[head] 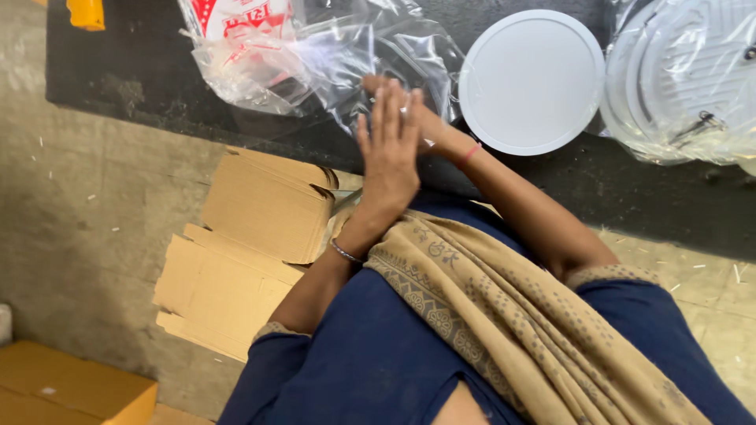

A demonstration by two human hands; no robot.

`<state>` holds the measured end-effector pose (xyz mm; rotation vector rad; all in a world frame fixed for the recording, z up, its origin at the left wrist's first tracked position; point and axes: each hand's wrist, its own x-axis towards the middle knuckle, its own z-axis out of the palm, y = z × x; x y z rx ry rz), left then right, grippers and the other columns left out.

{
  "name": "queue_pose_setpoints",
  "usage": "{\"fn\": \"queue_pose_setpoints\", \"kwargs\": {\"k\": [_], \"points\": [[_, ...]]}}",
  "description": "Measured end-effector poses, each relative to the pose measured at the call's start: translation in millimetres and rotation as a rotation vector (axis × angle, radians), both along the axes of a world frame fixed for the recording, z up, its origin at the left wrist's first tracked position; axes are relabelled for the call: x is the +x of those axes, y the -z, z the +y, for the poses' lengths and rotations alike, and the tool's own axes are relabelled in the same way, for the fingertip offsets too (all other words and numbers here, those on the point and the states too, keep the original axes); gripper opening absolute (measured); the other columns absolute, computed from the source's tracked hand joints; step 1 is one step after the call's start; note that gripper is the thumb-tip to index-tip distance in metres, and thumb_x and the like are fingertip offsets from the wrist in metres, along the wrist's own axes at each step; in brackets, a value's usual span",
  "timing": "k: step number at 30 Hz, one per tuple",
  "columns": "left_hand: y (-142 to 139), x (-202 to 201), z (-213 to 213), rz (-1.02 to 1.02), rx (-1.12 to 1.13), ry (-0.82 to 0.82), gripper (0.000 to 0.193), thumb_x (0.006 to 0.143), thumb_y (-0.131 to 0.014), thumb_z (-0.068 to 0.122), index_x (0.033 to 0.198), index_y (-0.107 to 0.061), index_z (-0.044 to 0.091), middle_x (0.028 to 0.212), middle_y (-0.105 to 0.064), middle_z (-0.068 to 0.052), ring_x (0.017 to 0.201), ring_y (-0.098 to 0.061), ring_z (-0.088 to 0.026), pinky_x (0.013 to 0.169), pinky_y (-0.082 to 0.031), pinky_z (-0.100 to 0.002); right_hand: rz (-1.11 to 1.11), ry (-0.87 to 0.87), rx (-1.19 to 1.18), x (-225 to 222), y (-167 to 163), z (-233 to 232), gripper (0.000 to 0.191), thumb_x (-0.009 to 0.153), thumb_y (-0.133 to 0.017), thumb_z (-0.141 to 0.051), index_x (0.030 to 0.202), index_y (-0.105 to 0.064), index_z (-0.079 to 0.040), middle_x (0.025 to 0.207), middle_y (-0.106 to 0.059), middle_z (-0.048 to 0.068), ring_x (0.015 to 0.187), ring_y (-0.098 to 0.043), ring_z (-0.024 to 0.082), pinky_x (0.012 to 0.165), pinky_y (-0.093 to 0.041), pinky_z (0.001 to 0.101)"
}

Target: The person wipes round LED ceiling light panels with a cloth, wraps each panel in a clear plastic bag, and places the wrapped panels into cardboard boxes on the workbench.

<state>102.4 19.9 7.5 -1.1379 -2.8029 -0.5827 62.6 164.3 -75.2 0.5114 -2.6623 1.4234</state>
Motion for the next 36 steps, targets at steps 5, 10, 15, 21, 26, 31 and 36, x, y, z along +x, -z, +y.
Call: {"fn": "queue_pose_setpoints", "kwargs": {"k": [5, 10, 15, 21, 26, 31, 36], "points": [[7, -5, -4, -0.051, 0.162, -0.027, 0.062, 0.095, -0.051, -0.009, 0.156, -0.047, 0.002, 0.168, -0.033, -0.018, 0.158, -0.027, -0.036, 0.13, -0.014, -0.058, 0.015, 0.04, 0.144, 102, -35, 18, 0.047, 0.096, -0.065, -0.006, 0.14, -0.049, -0.005, 0.148, -0.053, 0.017, 0.131, -0.059, 0.039, 0.107, -0.051, 0.0422], [2, 1, 10, 0.04, 0.221, -0.004, 0.056, 0.098, -0.058, -0.007, 0.153, -0.049, 0.001, 0.167, -0.036, -0.011, 0.154, -0.036, -0.03, 0.129, -0.034, -0.043, 0.246, 0.437, 0.564, 160, -78, 56, 0.048, 0.088, -0.066, -0.004, 0.135, -0.063, -0.001, 0.141, -0.061, 0.015, 0.131, -0.06, 0.034, 0.109, -0.048, 0.047], [-16, -10, 32, 0.178, 0.3, 0.045, 0.047, 0.096, -0.069, -0.002, 0.14, -0.064, 0.011, 0.147, -0.056, -0.003, 0.13, -0.055, -0.025, 0.111, -0.052, -0.034, 0.275, 0.501, 0.671, 165, -94, 84, 0.047, 0.089, -0.065, 0.0, 0.136, -0.065, -0.001, 0.141, -0.065, 0.015, 0.132, -0.061, 0.034, 0.113, -0.047, 0.0467], [-48, -19, 39, 0.18, 0.393, 0.019, 0.026, 0.096, -0.079, 0.011, 0.121, -0.07, 0.014, 0.12, -0.066, 0.0, 0.106, -0.063, -0.025, 0.089, -0.056, -0.036, 0.38, 0.501, 0.518, 160, -125, 103, 0.029, 0.104, -0.065, -0.002, 0.133, -0.066, -0.002, 0.126, -0.071, 0.016, 0.11, -0.07, 0.035, 0.093, -0.057, 0.0422], [-65, -24, 50, 0.312, 0.459, -0.04, 0.016, 0.1, -0.069, 0.006, 0.115, -0.066, 0.01, 0.116, -0.064, -0.005, 0.103, -0.067, -0.029, 0.084, -0.056, -0.04, 0.287, 0.659, 0.212, 184, -154, 135, 0.015, 0.117, -0.061, -0.003, 0.129, -0.069, 0.0, 0.109, -0.073, 0.016, 0.086, -0.07, 0.027, 0.075, -0.055, 0.0377], [-68, -28, 59, 0.21, 0.331, -0.06, 0.009, 0.1, -0.065, 0.005, 0.107, -0.058, 0.006, 0.113, -0.064, -0.005, 0.092, -0.069, -0.031, 0.074, -0.056, -0.042, -0.005, 0.696, -0.357, 222, -137, 159, 0.018, 0.118, -0.058, -0.003, 0.126, -0.072, 0.006, 0.104, -0.071, 0.01, 0.092, -0.062, 0.011, 0.082, -0.05, 0.028], [-61, -28, 62, 0.27, 0.193, 0.262, 0.009, 0.09, -0.066, 0.005, 0.09, -0.06, 0.011, 0.134, -0.064, -0.002, 0.092, -0.072, -0.026, 0.074, -0.057, -0.036, -0.166, 0.661, -1.131, 261, -113, 171, 0.025, 0.115, -0.055, -0.003, 0.135, -0.063, 0.01, 0.119, -0.071, 0.011, 0.101, -0.068, 0.013, 0.088, -0.056, 0.0225]]}}
